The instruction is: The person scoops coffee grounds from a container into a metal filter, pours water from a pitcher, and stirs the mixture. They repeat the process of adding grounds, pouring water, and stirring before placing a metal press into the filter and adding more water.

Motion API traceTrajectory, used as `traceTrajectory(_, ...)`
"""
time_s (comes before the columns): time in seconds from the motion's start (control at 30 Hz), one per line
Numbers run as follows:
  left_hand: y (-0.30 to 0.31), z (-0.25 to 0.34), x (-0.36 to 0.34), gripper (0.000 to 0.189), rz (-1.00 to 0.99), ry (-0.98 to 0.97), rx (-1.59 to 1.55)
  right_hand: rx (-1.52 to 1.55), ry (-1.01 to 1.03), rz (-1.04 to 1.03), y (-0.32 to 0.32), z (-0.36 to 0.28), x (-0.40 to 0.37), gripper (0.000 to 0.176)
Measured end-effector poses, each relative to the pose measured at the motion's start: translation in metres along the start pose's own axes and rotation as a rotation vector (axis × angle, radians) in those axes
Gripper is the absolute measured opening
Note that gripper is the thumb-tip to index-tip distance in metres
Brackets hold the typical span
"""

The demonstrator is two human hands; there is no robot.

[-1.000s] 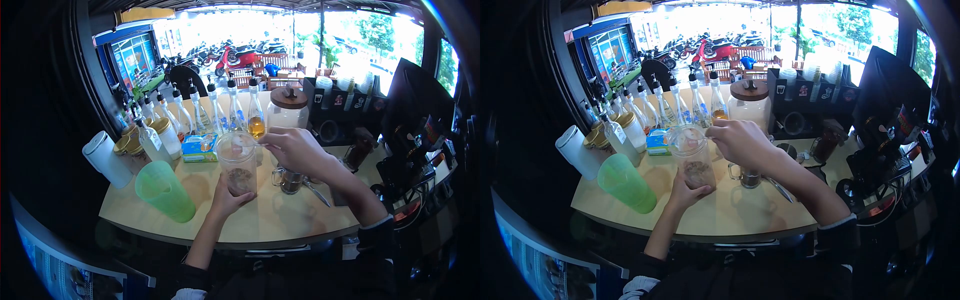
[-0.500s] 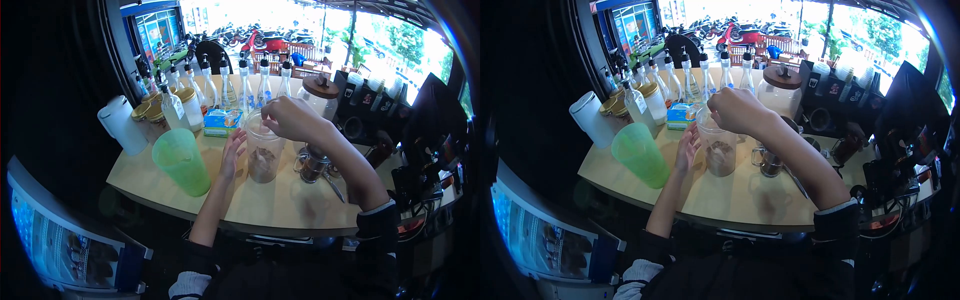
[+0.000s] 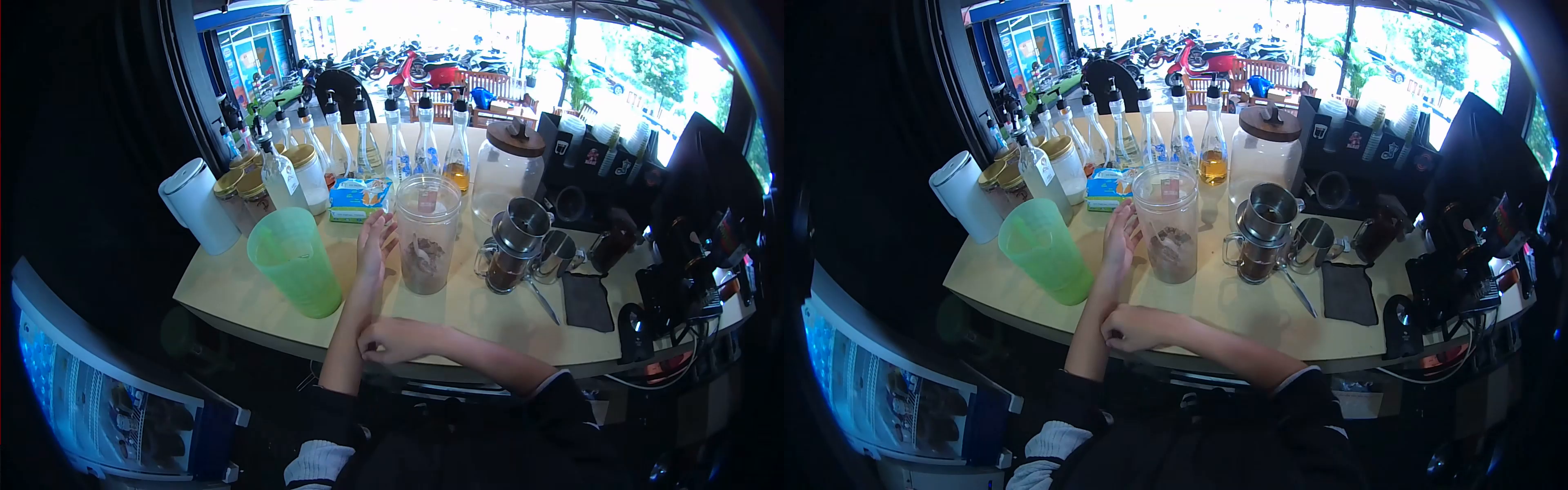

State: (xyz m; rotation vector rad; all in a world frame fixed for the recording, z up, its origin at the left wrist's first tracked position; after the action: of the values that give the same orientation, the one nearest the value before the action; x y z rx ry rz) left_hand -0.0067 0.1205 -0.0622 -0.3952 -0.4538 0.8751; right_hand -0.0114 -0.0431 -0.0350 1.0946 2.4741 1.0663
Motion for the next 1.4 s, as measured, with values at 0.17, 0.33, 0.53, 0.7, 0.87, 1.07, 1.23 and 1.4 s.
traceTrajectory(0.17,0.014,-0.009,-0.014,0.041,0.096,0.103,0.033,-0.131,0.024,0.343,0.007,0.059,-0.019,0.012)
traceTrajectory(0.33,0.016,-0.009,-0.017,0.038,0.096,-0.045,0.397,-0.242,-0.071,0.494,-0.002,0.06,-0.048,0.014)
traceTrajectory(0.53,-0.013,0.021,-0.051,0.023,0.123,-0.49,0.587,-0.283,-0.051,0.521,-0.002,0.036,-0.106,0.013)
traceTrajectory(0.7,-0.089,0.033,-0.089,0.009,0.031,-0.692,0.643,-0.075,-0.149,0.545,0.023,-0.003,-0.165,0.009)
traceTrajectory(0.87,-0.157,0.023,-0.094,0.014,-0.184,-0.791,0.787,-0.167,-0.1,0.923,0.064,-0.025,-0.231,0.006)
traceTrajectory(1.07,-0.199,0.01,-0.072,0.056,-0.189,-0.727,1.032,-0.145,-0.275,1.495,0.096,0.019,-0.321,0.017)
traceTrajectory(1.23,-0.211,0.001,-0.049,0.092,-0.222,-0.442,1.039,-0.173,-0.491,1.466,0.096,0.073,-0.35,0.021)
traceTrajectory(1.4,-0.212,-0.005,-0.034,0.073,-0.257,-0.265,0.912,0.188,-0.466,1.415,0.092,0.112,-0.359,0.021)
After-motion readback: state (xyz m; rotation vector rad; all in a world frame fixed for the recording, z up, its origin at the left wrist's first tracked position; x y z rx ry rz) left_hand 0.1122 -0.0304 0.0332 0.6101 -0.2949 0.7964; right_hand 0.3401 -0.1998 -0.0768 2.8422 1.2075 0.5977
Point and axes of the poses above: each hand's wrist, its own x-axis towards the middle knuckle, its own y-axis out of the back of the hand, z = x × y, the point moved 3 cm from there along x, towards the middle knuckle, and after that the axes turned 8 degrees about -z, right-handed, at the moved point
